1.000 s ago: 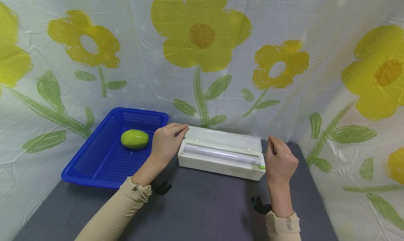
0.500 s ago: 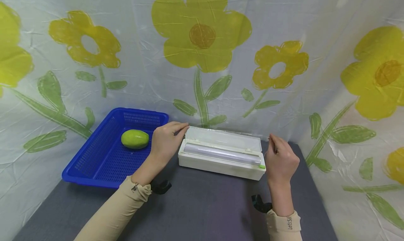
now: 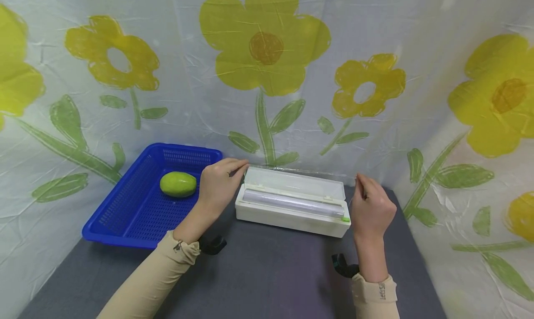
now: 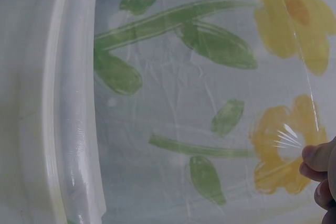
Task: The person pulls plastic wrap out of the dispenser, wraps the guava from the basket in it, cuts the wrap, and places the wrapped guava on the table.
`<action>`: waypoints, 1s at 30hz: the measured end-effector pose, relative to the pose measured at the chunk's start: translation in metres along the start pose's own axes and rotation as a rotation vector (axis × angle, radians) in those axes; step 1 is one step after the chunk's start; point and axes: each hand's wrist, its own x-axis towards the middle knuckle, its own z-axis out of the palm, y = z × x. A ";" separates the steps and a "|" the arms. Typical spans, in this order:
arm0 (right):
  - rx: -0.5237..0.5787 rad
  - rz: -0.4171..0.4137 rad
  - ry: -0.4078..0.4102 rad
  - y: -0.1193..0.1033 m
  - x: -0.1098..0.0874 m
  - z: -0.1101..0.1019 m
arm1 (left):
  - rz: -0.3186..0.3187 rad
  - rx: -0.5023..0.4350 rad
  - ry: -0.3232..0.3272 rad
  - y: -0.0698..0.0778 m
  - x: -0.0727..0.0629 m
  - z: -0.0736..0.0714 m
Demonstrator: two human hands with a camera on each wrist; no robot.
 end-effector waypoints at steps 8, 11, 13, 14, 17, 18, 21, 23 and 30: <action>0.006 0.007 0.008 0.000 0.003 0.000 | 0.001 0.023 -0.001 0.002 0.002 -0.002; 0.011 0.006 0.010 -0.001 0.005 0.000 | 0.010 0.021 0.008 0.002 0.003 -0.002; 0.014 0.007 0.010 -0.001 0.006 0.000 | 0.015 0.013 0.014 0.003 0.003 -0.002; 0.014 0.009 0.010 -0.001 0.006 0.000 | 0.018 0.010 0.016 0.003 0.003 -0.003; 0.013 0.014 0.007 -0.001 0.007 -0.001 | 0.022 0.001 0.020 0.004 0.005 -0.004; 0.007 0.011 0.004 -0.001 0.007 -0.001 | 0.022 -0.001 0.021 0.004 0.005 -0.004; 0.007 0.015 0.001 -0.002 0.008 -0.001 | 0.017 -0.004 0.020 0.005 0.006 -0.005; 0.001 0.012 -0.002 -0.002 0.009 -0.001 | 0.013 -0.003 0.016 0.006 0.006 -0.005; 0.028 0.021 0.010 -0.003 0.012 -0.002 | 0.013 -0.004 0.016 0.008 0.008 -0.007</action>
